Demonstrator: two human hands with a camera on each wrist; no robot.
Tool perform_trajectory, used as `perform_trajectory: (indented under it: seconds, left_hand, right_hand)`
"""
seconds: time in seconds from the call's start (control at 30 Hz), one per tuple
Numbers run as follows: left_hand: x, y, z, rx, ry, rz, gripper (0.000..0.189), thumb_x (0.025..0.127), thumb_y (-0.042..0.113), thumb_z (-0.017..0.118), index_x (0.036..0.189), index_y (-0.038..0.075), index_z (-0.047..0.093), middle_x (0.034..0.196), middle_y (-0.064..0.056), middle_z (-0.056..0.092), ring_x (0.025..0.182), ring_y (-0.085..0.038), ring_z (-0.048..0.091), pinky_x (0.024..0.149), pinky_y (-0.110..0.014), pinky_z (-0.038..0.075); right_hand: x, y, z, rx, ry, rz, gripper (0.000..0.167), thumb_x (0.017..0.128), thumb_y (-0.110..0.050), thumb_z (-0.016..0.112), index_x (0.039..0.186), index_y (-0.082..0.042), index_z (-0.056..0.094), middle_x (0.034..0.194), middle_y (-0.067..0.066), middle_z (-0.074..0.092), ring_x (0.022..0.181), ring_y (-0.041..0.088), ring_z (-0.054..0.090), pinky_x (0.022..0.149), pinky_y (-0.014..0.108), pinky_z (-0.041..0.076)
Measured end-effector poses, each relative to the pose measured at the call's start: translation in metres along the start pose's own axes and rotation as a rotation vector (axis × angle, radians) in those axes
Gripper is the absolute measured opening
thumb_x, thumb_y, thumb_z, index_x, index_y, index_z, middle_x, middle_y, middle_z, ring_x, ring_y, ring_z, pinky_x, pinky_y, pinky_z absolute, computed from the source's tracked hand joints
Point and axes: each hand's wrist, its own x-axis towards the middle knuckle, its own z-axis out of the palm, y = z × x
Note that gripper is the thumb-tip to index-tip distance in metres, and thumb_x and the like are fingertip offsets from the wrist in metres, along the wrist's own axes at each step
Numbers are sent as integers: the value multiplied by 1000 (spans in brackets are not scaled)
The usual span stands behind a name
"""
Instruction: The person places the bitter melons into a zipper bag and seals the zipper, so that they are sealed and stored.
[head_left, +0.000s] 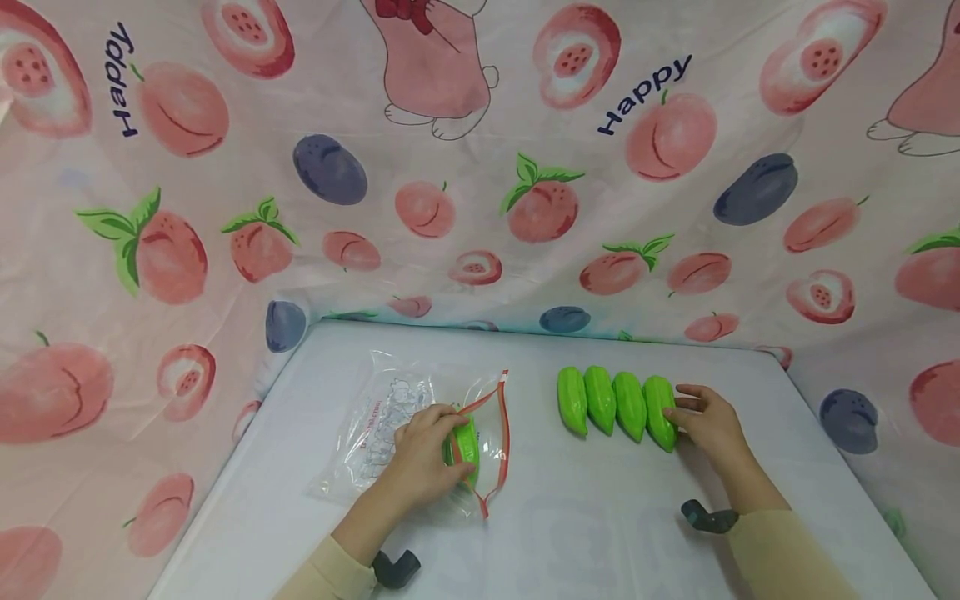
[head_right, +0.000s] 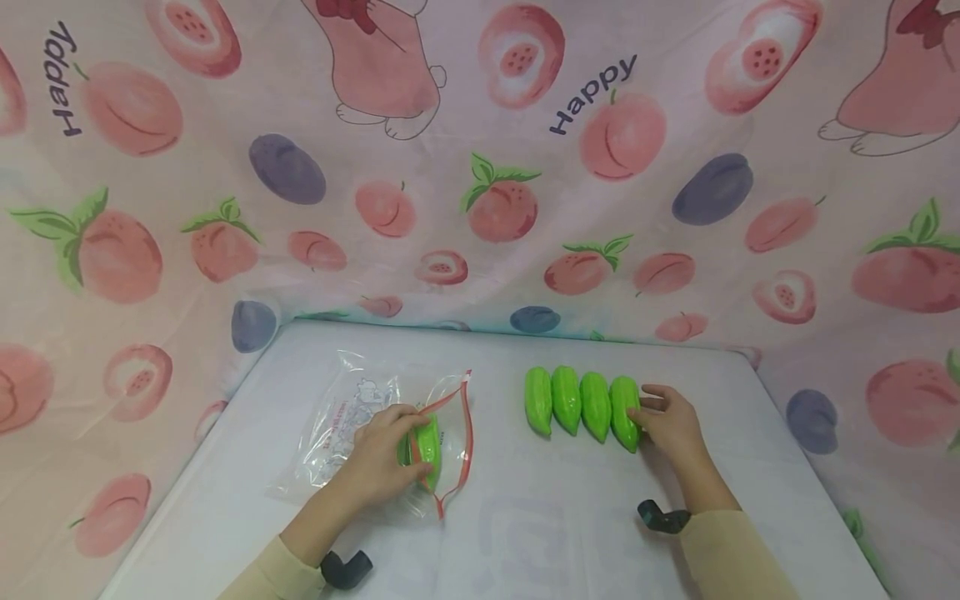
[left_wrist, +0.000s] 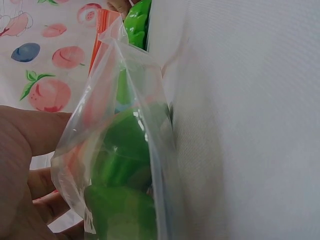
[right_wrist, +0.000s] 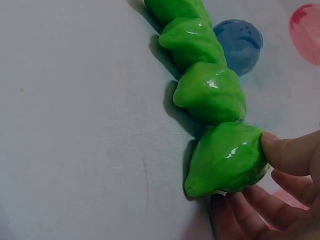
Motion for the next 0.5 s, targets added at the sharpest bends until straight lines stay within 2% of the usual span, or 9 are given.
perform_trajectory:
  seconds: [0.17, 0.5]
  left_hand:
    - [-1, -1, 0, 1, 3, -3, 65, 77, 28, 98, 136, 18, 72, 145, 1, 61, 143, -26, 53, 110, -58, 37]
    - [-1, 0, -1, 7, 7, -2, 64, 77, 28, 98, 135, 18, 72, 144, 1, 61, 142, -26, 53, 110, -59, 38]
  right_hand:
    - [-2, 0, 0, 24, -21, -6, 69, 106, -16, 67, 164, 1, 34, 159, 36, 45, 139, 51, 56, 88, 38, 66]
    - [-4, 0, 3, 19, -6, 9, 67, 106, -14, 66, 164, -1, 36, 158, 35, 46, 137, 50, 56, 89, 42, 66]
